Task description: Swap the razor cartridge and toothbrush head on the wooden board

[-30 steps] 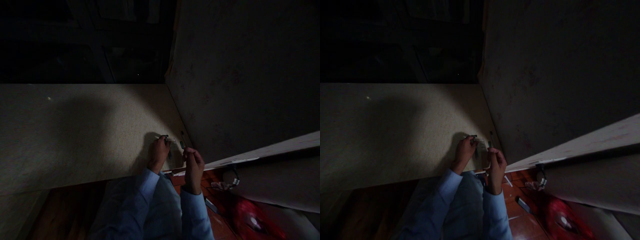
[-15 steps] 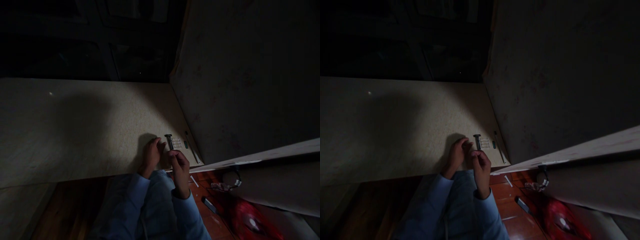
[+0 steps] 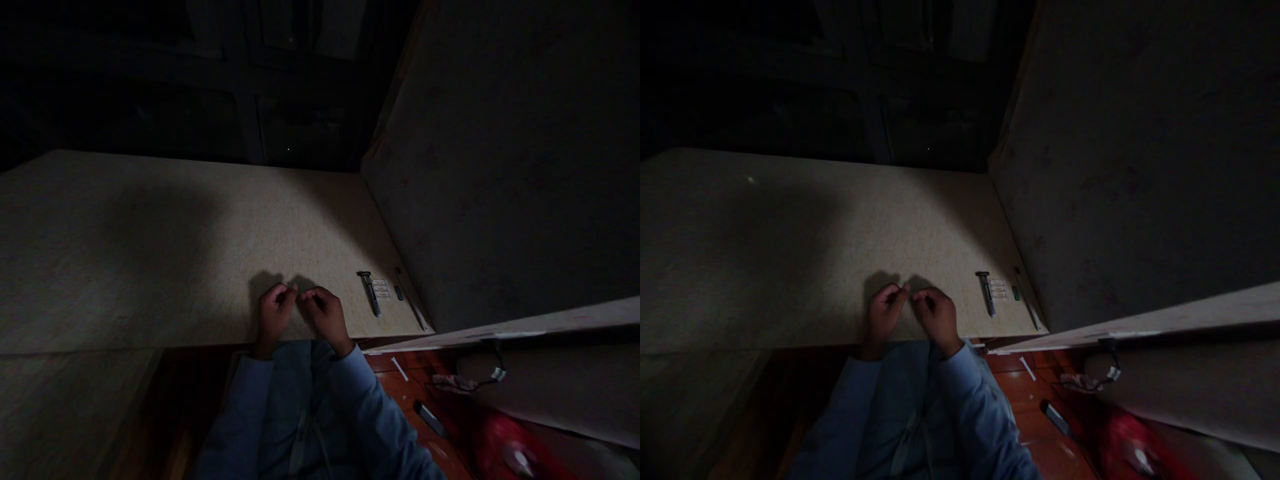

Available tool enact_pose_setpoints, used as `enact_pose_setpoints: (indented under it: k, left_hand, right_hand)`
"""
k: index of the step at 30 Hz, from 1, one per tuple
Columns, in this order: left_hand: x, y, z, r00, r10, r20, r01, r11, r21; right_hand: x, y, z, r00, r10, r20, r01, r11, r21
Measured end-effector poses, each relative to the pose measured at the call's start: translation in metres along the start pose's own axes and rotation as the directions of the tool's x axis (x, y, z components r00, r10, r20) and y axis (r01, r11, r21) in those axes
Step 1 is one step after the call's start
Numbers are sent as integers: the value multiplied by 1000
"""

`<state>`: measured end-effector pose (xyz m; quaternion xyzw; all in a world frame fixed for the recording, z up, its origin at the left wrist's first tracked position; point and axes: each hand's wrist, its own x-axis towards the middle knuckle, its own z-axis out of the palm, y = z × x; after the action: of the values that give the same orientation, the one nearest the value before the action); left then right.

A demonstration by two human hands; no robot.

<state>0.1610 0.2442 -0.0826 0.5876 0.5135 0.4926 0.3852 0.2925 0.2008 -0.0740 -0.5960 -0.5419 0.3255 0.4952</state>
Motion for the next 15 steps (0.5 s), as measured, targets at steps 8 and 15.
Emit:
enact_pose_setpoints:
  k: [8, 15]
  left_hand:
    - [-4, 5, -1, 999, -18, 46, 22, 996, -90]
    - [-4, 8, -2, 999, -41, 28, 44, 989, -142]
  right_hand:
    - [-13, -1, 2, 960, -252, 120, 278, 903, -329]
    - [-12, 3, 2, 954, -268, 131, 298, 879, -371]
